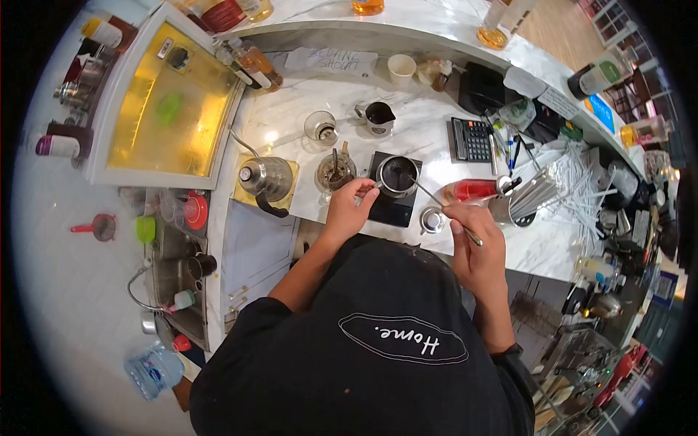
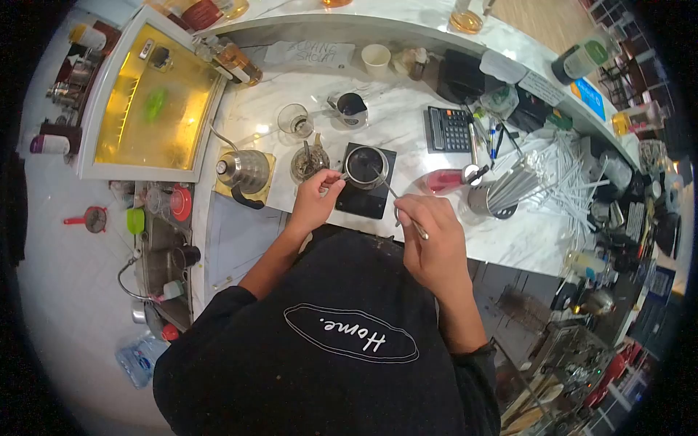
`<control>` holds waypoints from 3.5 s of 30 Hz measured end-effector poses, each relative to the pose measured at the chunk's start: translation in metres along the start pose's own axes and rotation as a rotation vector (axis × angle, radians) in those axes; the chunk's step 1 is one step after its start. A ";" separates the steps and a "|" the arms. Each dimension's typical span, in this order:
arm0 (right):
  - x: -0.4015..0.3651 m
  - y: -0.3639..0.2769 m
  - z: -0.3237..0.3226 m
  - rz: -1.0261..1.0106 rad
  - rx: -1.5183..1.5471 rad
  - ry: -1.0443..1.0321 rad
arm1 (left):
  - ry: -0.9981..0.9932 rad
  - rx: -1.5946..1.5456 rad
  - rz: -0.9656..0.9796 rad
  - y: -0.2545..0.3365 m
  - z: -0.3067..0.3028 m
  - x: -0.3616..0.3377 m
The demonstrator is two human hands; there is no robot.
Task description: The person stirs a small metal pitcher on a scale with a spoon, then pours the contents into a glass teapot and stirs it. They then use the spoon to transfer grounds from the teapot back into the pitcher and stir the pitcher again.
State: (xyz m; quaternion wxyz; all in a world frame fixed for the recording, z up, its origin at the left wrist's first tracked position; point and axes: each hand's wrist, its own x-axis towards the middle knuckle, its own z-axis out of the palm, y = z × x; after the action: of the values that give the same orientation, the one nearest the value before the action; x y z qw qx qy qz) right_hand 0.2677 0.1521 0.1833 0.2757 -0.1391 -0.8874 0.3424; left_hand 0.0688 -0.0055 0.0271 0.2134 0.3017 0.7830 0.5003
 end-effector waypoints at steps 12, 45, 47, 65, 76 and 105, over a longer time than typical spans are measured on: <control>0.002 -0.032 0.014 0.115 -0.106 0.060 | -0.359 -0.189 -0.078 -0.031 -0.008 0.040; -0.006 -0.061 0.041 0.261 -0.212 0.156 | -0.518 -0.057 0.009 -0.026 -0.027 0.067; 0.000 -0.061 0.044 0.239 -0.219 0.144 | -0.526 -0.030 0.025 -0.026 -0.027 0.069; -0.004 -0.054 0.041 0.209 -0.240 0.142 | -0.451 -0.036 -0.014 -0.015 -0.030 0.058; -0.011 -0.048 0.043 0.223 -0.218 0.186 | -0.471 -0.053 -0.016 -0.018 -0.030 0.057; -0.013 -0.052 0.044 0.199 -0.183 0.155 | -0.425 -0.071 0.082 -0.027 -0.031 0.057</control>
State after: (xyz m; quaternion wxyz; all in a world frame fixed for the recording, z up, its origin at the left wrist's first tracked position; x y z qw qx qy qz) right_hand 0.2493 0.0858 0.1869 0.2943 -0.2770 -0.8727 0.2739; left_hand 0.0004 0.0049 0.0128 0.3636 0.4240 0.6895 0.4611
